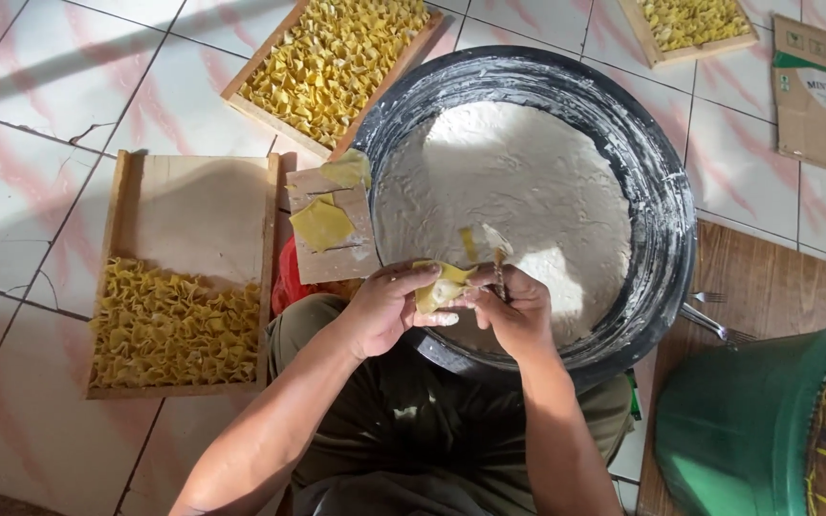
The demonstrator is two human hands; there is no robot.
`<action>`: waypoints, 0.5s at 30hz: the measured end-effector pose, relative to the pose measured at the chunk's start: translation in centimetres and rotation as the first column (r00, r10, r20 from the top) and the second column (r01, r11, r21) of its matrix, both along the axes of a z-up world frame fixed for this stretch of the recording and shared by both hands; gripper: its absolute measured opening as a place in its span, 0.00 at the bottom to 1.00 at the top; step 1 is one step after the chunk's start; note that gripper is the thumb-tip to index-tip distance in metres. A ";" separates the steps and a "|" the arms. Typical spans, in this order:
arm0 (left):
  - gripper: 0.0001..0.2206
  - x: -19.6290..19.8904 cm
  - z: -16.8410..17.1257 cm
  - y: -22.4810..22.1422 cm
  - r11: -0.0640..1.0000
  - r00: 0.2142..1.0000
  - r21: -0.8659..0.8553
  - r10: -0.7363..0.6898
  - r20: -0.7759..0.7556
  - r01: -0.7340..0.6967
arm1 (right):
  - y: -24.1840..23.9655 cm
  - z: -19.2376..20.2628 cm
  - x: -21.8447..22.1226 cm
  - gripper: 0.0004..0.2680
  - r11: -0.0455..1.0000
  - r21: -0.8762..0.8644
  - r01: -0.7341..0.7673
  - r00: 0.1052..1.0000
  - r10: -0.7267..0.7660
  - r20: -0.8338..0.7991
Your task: The person scoops a white filling from a large metal bowl using a fork and places it onto square yellow dough sheets. They fold the dough over the filling to form small dumplings and place them into a wooden tray. The process is repeated continuously.
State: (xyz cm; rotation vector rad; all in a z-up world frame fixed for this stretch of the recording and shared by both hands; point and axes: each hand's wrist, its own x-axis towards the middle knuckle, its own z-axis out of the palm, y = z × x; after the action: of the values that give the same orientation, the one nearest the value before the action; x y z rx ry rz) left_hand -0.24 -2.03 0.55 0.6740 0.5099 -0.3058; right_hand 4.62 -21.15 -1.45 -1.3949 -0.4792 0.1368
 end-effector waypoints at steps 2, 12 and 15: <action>0.16 -0.3 -0.8 0.5 0.998 0.997 0.042 -0.052 0.059 0.049 | -0.7 -1.3 0.1 0.06 0.999 -0.010 0.048 0.999 -0.048 0.000; 0.07 -2.0 -1.4 -0.5 0.605 0.865 0.726 -0.116 0.488 -0.328 | -0.3 2.2 -0.9 0.05 0.975 -0.069 0.212 0.977 -0.210 0.039; 0.05 -1.5 3.8 -1.0 0.539 0.769 0.698 -0.136 0.625 -0.472 | -0.5 1.1 -0.8 0.05 0.987 -0.055 0.150 0.988 -0.147 0.051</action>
State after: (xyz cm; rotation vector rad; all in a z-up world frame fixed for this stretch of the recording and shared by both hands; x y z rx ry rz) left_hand -1.76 -3.08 4.32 1.5978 0.0268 0.4346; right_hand 3.84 -21.67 -0.38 -1.4884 -0.4112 -0.0035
